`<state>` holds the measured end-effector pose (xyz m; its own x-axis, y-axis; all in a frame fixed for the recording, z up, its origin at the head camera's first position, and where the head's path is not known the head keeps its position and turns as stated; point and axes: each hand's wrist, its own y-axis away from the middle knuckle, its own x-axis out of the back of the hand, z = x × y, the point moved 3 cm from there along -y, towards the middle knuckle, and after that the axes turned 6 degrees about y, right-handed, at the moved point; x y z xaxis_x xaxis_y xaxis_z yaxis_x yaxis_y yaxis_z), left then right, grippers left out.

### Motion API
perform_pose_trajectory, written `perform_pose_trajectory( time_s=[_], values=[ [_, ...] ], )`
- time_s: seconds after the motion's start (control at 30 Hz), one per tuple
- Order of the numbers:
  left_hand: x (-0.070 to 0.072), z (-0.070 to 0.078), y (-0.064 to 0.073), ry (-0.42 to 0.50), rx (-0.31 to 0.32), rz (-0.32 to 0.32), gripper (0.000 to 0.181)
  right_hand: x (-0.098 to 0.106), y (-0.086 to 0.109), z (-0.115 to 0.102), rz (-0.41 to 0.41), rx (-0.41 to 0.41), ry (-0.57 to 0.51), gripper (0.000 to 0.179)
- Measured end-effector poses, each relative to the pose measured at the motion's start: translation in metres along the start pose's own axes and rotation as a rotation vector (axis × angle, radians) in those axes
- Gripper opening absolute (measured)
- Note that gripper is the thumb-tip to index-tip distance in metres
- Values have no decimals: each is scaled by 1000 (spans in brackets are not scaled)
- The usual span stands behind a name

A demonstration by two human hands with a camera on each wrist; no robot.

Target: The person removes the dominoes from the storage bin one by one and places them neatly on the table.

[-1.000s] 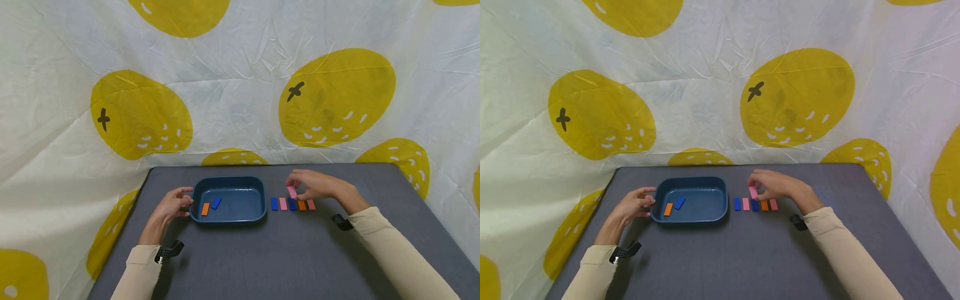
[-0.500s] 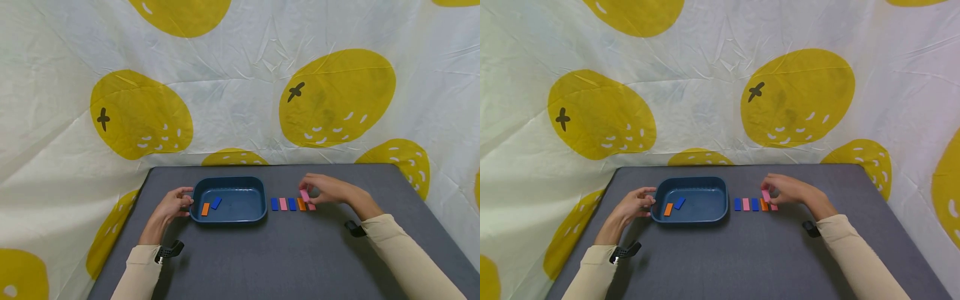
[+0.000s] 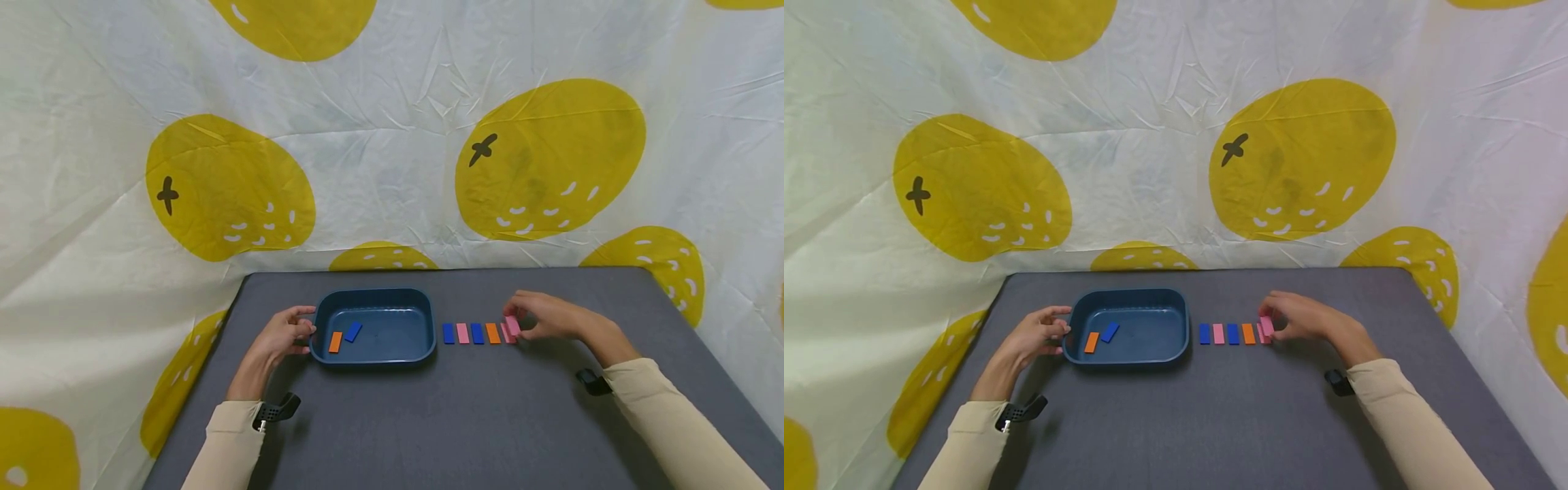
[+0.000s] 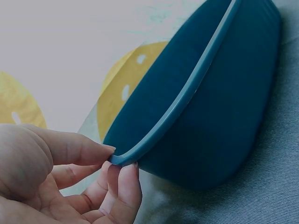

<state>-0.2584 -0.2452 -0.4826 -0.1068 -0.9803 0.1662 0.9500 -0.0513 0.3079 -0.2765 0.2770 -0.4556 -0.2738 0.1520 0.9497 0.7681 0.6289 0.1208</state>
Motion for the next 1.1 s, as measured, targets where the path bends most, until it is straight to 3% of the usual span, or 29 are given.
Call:
perform_pose_trajectory(
  time_s=[0.57,1.1],
  values=[
    [1,-4,-1,8,-2,10,50,-18,10,18,-15,-72,3,38],
    [1,-5,-3,0,13,1,51,-22,7,23,12,-67,76,38]
  ],
)
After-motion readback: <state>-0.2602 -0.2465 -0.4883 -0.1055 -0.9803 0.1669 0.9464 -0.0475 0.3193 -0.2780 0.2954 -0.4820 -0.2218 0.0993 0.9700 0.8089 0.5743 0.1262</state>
